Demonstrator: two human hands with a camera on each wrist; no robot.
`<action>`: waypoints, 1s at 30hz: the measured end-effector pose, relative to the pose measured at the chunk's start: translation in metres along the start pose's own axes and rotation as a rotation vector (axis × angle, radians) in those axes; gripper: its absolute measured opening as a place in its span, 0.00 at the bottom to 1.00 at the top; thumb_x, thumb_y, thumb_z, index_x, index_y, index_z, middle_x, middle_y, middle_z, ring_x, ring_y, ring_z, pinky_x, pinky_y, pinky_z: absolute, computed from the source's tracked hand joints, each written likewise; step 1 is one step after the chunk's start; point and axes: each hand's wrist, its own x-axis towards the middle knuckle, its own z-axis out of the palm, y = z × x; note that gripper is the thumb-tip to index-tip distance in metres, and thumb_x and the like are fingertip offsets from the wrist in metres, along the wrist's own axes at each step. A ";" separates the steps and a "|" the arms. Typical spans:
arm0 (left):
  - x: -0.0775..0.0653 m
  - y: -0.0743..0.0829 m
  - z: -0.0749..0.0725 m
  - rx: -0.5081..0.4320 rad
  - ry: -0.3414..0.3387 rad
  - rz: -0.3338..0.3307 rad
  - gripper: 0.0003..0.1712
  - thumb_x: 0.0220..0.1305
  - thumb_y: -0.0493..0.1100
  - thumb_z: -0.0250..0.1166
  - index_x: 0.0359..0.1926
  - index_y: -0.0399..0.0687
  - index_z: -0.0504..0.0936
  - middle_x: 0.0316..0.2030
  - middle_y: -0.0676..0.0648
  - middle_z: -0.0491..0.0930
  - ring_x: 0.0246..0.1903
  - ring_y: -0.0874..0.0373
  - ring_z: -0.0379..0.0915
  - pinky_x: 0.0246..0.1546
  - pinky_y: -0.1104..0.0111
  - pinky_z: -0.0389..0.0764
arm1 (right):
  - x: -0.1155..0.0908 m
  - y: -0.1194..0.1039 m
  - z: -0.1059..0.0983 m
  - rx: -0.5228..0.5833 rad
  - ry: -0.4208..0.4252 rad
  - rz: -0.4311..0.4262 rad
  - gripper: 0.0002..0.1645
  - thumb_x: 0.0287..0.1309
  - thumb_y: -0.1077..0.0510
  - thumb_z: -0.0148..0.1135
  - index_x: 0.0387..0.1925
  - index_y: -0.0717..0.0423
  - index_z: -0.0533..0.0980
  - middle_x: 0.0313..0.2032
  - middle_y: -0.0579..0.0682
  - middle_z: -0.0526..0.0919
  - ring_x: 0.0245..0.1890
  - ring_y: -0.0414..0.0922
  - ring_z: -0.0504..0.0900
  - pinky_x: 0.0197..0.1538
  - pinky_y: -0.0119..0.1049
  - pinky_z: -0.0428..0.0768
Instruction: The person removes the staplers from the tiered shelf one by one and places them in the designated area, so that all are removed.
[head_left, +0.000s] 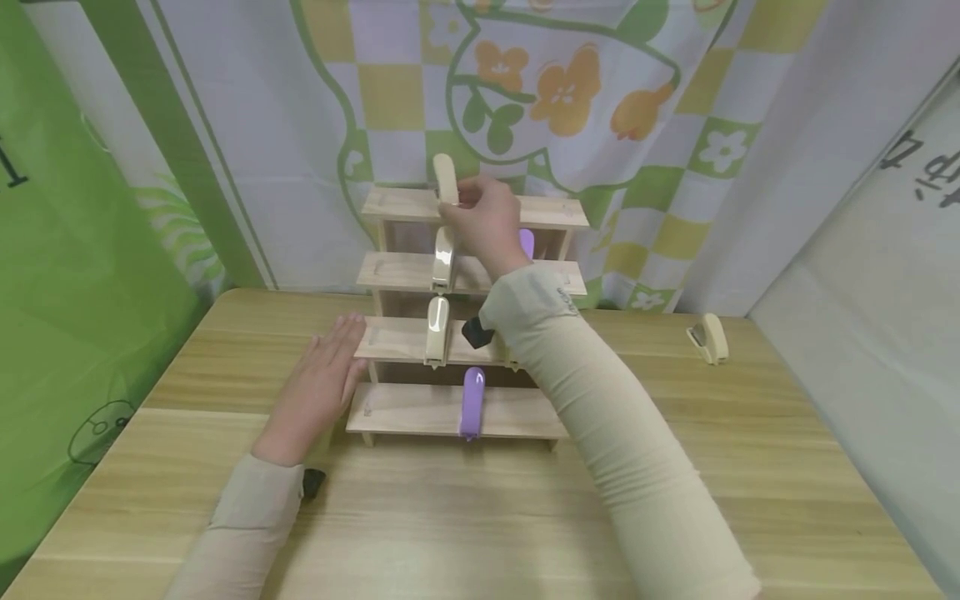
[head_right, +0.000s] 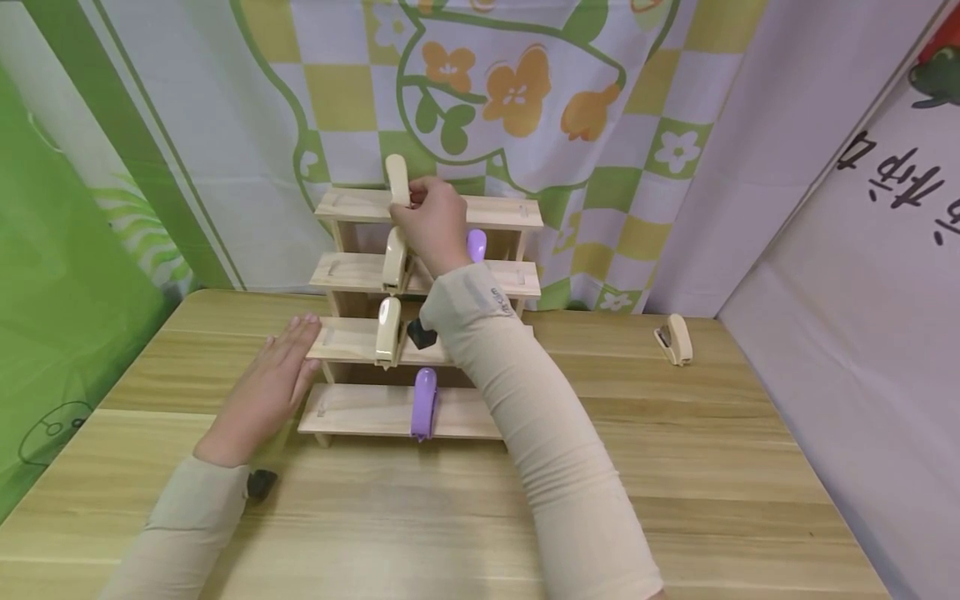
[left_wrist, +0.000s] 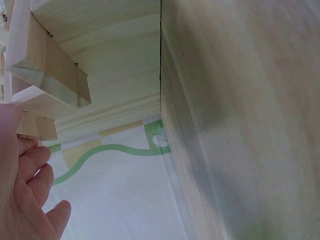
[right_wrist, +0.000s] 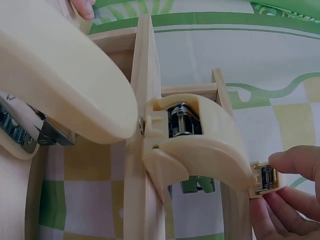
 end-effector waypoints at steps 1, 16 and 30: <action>0.000 0.000 0.000 0.000 0.000 0.000 0.34 0.81 0.48 0.49 0.79 0.37 0.53 0.77 0.36 0.54 0.77 0.41 0.48 0.73 0.38 0.54 | 0.000 0.000 0.000 0.005 -0.001 0.002 0.24 0.59 0.62 0.72 0.57 0.65 0.79 0.49 0.56 0.86 0.48 0.46 0.84 0.50 0.29 0.84; 0.000 0.001 0.000 -0.005 -0.008 -0.005 0.34 0.81 0.47 0.49 0.79 0.37 0.52 0.77 0.36 0.53 0.77 0.41 0.48 0.74 0.39 0.53 | -0.003 0.000 -0.012 0.049 0.023 0.025 0.21 0.57 0.66 0.69 0.54 0.61 0.82 0.45 0.54 0.87 0.43 0.44 0.84 0.43 0.29 0.86; -0.001 0.003 -0.001 -0.010 0.003 -0.004 0.34 0.81 0.47 0.49 0.78 0.36 0.53 0.77 0.36 0.54 0.76 0.40 0.49 0.74 0.40 0.53 | -0.021 0.007 -0.045 0.162 0.095 -0.038 0.18 0.54 0.65 0.73 0.48 0.55 0.86 0.41 0.50 0.90 0.42 0.42 0.87 0.53 0.33 0.82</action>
